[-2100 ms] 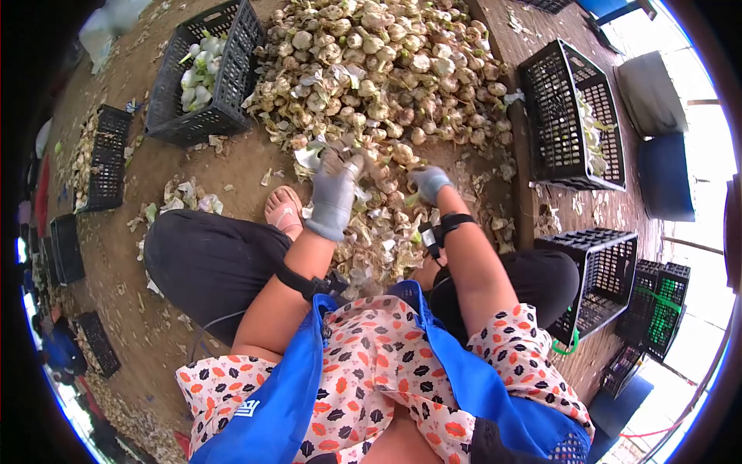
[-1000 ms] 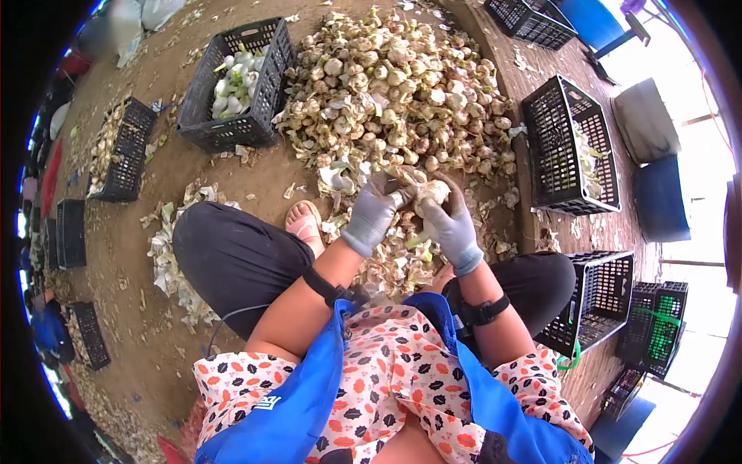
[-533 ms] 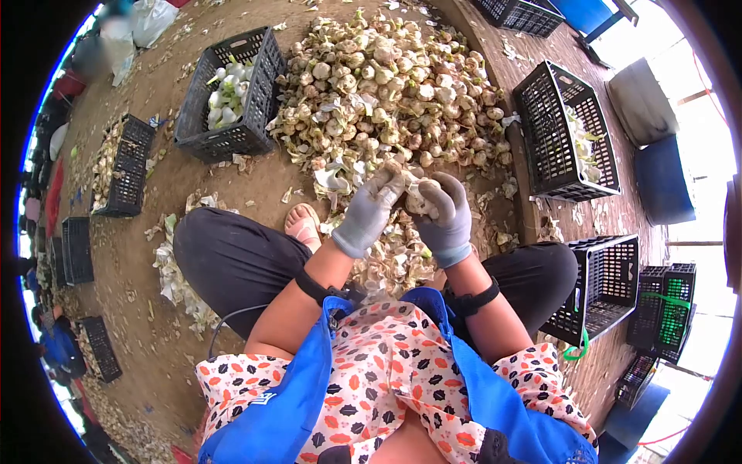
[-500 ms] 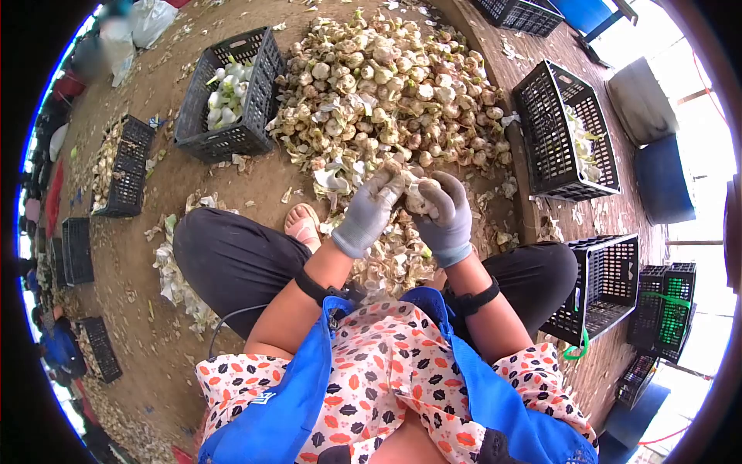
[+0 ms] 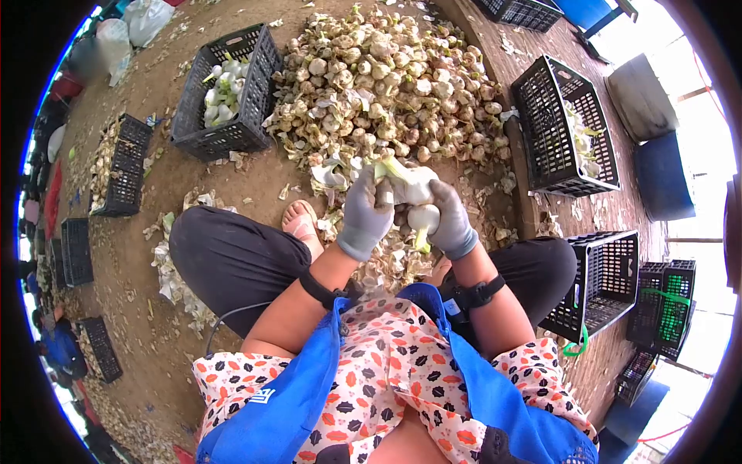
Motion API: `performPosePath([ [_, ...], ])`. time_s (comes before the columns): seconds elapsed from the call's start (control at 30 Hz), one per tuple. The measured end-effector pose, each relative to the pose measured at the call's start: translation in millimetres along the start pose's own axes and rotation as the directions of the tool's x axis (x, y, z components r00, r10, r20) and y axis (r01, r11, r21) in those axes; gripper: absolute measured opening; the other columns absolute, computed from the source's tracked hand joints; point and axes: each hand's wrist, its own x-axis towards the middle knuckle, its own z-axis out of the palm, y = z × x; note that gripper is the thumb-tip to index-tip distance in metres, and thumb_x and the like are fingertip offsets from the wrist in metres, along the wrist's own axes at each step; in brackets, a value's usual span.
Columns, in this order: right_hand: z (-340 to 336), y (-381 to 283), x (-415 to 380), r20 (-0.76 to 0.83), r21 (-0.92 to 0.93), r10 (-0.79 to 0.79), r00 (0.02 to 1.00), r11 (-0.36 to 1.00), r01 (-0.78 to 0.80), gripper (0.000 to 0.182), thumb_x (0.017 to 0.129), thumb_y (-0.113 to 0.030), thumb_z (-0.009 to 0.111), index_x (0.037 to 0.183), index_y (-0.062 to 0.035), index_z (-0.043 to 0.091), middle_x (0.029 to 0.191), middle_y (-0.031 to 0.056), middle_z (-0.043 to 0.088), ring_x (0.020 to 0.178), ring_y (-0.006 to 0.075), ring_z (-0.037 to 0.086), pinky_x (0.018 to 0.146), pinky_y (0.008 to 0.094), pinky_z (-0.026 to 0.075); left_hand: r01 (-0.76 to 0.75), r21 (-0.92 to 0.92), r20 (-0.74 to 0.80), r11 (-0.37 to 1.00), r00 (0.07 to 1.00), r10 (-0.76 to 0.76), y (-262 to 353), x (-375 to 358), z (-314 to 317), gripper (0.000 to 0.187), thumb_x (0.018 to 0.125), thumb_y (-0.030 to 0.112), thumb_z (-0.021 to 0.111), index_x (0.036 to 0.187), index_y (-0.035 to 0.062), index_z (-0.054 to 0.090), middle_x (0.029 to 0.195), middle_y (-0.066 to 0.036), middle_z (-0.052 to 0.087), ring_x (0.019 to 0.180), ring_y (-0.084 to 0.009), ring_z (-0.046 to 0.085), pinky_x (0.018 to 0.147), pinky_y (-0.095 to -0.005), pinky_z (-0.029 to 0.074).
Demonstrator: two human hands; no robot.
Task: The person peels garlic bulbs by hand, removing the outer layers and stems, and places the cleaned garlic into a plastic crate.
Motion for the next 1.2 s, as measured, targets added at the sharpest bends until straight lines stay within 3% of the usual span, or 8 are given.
performPosePath([
  [0.07,2.6,-7.8,5.3,-0.098,0.082,0.144,0.985,0.987,-0.136,0.041,0.092,-0.035,0.051,0.117,-0.0035,0.054,0.098,0.0062,0.062,0.083,0.0139,0.062,0.071,0.0255,0.051,-0.563,0.376,0.318,0.736,0.825,0.468,19.0,8.3,-8.9,0.019,0.087,-0.001,0.051,0.105,0.0016,0.056,0.096,-0.008,0.063,0.087,-0.0142,0.061,0.077,-0.0269,0.048],
  [0.13,17.7,-18.3,-7.3,-0.248,-0.006,0.097,0.964,0.995,-0.101,0.041,0.093,-0.038,0.050,0.115,-0.0034,0.056,0.095,0.0071,0.063,0.077,0.0150,0.063,0.066,0.0270,0.052,-0.632,0.434,0.387,0.642,0.775,0.500,22.5,10.3,-8.2,0.020,0.088,-0.005,0.044,0.101,0.0040,0.056,0.092,-0.006,0.062,0.081,-0.0108,0.059,0.071,-0.0248,0.047],
  [0.2,17.5,-21.2,-15.8,-0.019,-0.151,0.052,0.998,0.987,-0.054,0.046,0.091,-0.042,0.053,0.114,-0.0026,0.056,0.096,0.0072,0.063,0.078,0.0136,0.063,0.067,0.0262,0.052,-0.222,-0.011,0.483,0.975,0.853,0.199,13.7,9.8,-11.3,0.022,0.087,-0.007,0.043,0.101,0.0045,0.056,0.091,-0.005,0.061,0.078,-0.0095,0.058,0.068,-0.0232,0.046],
  [0.37,12.3,-32.5,-11.1,0.167,-0.233,0.404,0.899,0.902,-0.362,0.047,0.085,-0.035,0.066,0.115,-0.0006,0.056,0.096,0.0032,0.064,0.081,0.0110,0.061,0.071,0.0244,0.050,0.342,-0.440,0.484,0.830,0.869,-0.102,12.6,28.7,-28.5,0.026,0.084,-0.010,0.039,0.096,0.0017,0.058,0.089,-0.003,0.062,0.071,-0.0069,0.055,0.067,-0.0204,0.045],
  [0.53,20.2,-17.5,-13.8,0.305,-0.384,0.543,0.782,0.822,-0.421,0.052,0.080,-0.035,0.072,0.115,0.0004,0.059,0.100,0.0025,0.064,0.087,0.0094,0.059,0.077,0.0229,0.047,0.031,0.273,0.256,0.961,0.961,-0.104,6.6,25.1,-23.8,0.027,0.081,-0.004,0.047,0.104,0.0045,0.058,0.093,-0.010,0.063,0.085,-0.0188,0.059,0.076,-0.0297,0.048],
  [0.7,15.4,-11.9,-11.1,0.352,-0.307,0.375,0.858,0.912,-0.273,0.055,0.084,-0.037,0.067,0.120,0.0021,0.053,0.109,0.0086,0.063,0.092,0.0123,0.060,0.079,0.0246,0.048,0.023,0.989,0.083,0.145,0.729,-0.680,-7.4,43.7,-34.7,0.061,0.072,0.011,0.064,0.130,0.0226,0.048,0.128,-0.019,0.048,0.109,-0.0356,0.055,0.094,-0.0432,0.043],
  [0.9,-0.9,4.8,0.9,-0.198,-0.530,-0.153,0.968,0.848,0.025,0.036,0.097,-0.031,0.046,0.108,0.0005,0.058,0.096,0.0036,0.062,0.086,0.0110,0.054,0.075,0.0261,0.044,-0.091,0.271,0.542,0.958,0.837,-0.074,7.3,13.6,-23.5,0.063,0.073,0.007,0.073,0.128,0.0133,0.045,0.124,-0.011,0.049,0.115,-0.0242,0.048,0.097,-0.0365,0.041],
  [1.2,-3.4,8.4,7.7,-0.311,-0.516,-0.261,0.914,0.854,0.068,0.026,0.084,-0.019,0.056,0.098,0.0037,0.057,0.081,0.0133,0.062,0.071,0.0200,0.057,0.068,0.0300,0.046,-0.357,0.299,0.263,0.885,0.922,0.283,12.8,16.5,-11.1,0.021,0.077,0.000,0.067,0.097,0.0043,0.061,0.094,-0.009,0.063,0.089,-0.0217,0.061,0.079,-0.0317,0.048],
])
